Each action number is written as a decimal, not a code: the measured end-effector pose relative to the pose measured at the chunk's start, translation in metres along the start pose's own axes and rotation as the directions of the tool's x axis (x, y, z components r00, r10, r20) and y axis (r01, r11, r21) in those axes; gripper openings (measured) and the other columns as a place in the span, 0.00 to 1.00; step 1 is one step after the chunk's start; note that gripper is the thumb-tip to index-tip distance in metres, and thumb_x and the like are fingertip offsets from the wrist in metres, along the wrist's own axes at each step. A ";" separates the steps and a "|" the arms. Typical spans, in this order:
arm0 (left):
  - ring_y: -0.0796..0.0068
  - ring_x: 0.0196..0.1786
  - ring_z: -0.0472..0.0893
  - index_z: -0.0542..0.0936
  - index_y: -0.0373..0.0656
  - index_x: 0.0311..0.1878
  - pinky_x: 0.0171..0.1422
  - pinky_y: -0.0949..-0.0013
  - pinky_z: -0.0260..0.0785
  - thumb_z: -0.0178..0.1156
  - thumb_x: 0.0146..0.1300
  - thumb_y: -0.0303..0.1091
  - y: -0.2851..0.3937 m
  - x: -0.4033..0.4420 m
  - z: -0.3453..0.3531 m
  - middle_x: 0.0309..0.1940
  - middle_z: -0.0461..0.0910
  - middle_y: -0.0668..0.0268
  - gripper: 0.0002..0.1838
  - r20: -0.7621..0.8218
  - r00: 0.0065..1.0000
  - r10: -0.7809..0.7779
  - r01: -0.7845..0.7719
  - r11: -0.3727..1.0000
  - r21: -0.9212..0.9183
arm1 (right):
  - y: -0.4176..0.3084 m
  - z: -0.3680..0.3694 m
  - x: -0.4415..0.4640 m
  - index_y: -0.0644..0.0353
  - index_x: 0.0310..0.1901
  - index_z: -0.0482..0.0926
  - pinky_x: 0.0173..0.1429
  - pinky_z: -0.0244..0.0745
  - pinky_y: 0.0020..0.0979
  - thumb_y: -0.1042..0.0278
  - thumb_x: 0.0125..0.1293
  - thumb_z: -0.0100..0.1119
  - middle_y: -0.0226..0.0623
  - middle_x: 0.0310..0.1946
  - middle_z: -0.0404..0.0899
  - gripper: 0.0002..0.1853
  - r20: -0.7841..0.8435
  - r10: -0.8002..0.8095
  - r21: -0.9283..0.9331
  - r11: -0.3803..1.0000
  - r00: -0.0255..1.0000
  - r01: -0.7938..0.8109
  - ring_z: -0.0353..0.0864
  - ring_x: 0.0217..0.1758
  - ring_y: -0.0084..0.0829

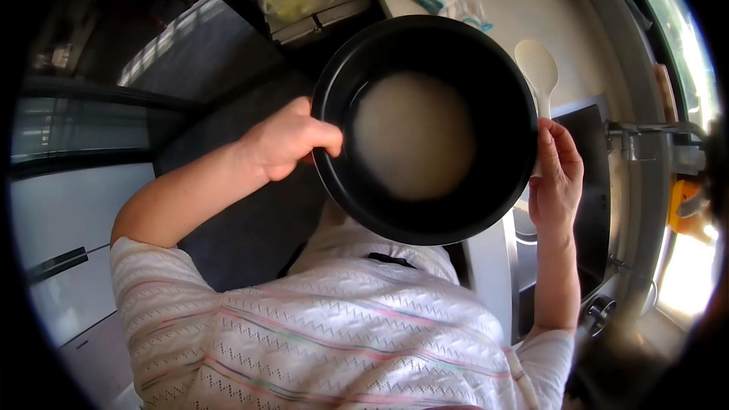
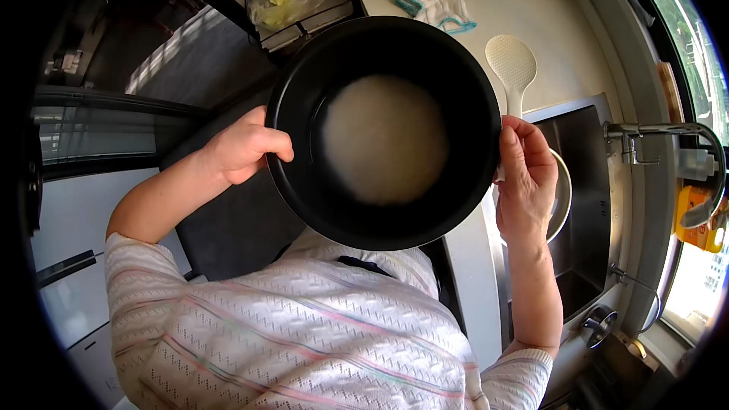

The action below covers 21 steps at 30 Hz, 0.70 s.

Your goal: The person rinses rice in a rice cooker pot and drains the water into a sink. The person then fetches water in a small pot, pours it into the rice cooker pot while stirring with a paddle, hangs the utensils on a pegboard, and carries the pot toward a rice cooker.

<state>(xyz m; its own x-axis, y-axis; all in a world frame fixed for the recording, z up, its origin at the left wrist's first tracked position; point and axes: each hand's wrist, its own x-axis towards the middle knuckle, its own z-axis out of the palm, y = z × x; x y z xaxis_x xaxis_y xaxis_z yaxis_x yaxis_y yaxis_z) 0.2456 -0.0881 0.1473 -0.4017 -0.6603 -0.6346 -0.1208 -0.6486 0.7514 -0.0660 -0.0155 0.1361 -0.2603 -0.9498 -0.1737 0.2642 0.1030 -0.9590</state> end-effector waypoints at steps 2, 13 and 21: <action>0.77 0.20 0.76 0.79 0.35 0.27 0.22 0.77 0.67 0.56 0.42 0.20 0.002 0.019 -0.005 0.21 0.77 0.66 0.06 0.027 1.000 -0.006 0.006 1.000 0.012 | -0.005 -0.001 0.014 0.69 0.46 0.73 0.37 0.74 0.15 0.72 0.67 0.53 0.33 0.33 0.80 0.10 -0.022 -0.025 0.007 1.000 0.999 0.025 0.78 0.32 0.16; 0.68 0.19 0.78 0.77 0.34 0.28 0.19 0.64 0.71 0.57 0.42 0.24 0.126 0.112 -0.005 0.21 0.78 0.60 0.07 0.058 0.988 -0.142 0.105 0.902 0.418 | -0.020 -0.004 0.102 0.65 0.42 0.75 0.21 0.66 0.16 0.70 0.66 0.54 0.29 0.27 0.78 0.08 -0.149 -0.009 0.030 0.999 0.989 0.014 0.72 0.21 0.14; 0.71 0.15 0.72 0.73 0.41 0.17 0.17 0.69 0.64 0.57 0.38 0.22 0.208 0.225 -0.010 0.14 0.72 0.66 0.03 0.177 0.980 -0.091 -0.028 0.817 0.577 | -0.012 0.002 0.171 0.64 0.43 0.74 0.22 0.68 0.17 0.68 0.67 0.54 0.28 0.29 0.77 0.09 -0.316 -0.083 0.059 0.993 0.945 0.107 0.72 0.22 0.15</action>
<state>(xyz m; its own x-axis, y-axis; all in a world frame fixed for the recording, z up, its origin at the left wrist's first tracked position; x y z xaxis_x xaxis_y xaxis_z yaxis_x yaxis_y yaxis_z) 0.1391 -0.3753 0.1587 -0.5433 -0.5211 -0.6583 -0.6107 -0.2928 0.7358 -0.1121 -0.1797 0.1179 -0.5613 -0.8129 -0.1552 0.2889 -0.0168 -0.9572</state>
